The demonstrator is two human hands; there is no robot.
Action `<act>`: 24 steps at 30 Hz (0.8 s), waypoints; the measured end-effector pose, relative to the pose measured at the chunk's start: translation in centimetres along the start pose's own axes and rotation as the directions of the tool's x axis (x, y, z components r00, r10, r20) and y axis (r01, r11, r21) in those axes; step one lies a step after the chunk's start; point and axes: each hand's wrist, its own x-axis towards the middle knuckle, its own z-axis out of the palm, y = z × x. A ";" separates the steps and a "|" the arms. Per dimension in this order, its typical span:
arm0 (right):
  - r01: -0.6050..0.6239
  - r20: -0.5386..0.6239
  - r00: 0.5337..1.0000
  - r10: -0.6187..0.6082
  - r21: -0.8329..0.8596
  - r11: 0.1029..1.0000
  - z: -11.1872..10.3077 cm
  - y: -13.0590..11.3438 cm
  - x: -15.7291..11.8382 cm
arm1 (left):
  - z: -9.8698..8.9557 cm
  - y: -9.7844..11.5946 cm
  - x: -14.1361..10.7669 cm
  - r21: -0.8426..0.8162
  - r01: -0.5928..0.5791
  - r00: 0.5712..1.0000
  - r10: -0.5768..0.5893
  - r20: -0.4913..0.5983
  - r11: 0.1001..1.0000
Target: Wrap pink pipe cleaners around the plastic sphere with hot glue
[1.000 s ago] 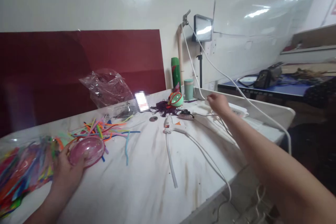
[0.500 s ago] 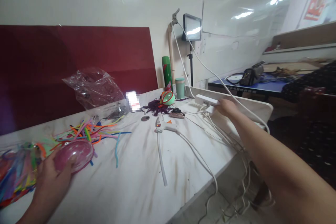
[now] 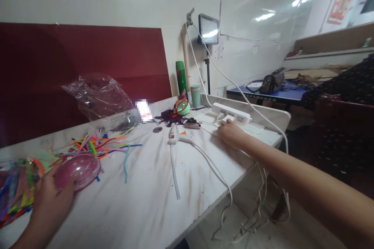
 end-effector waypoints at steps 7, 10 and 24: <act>-0.169 0.171 0.973 0.156 0.068 0.983 -1.8 3.2 2.2 | -0.3 0.3 -0.4 -0.033 -0.041 0.999 0.041 -0.007 0.999; -0.189 0.234 0.960 0.155 0.128 0.974 -2.6 4.3 3.0 | -0.2 0.2 -0.5 -0.030 -0.067 0.998 0.067 0.000 0.997; -0.251 -0.025 0.960 0.278 0.358 0.899 -2.4 4.0 3.2 | -0.1 0.3 -0.6 -0.102 -0.092 0.996 0.093 0.008 0.991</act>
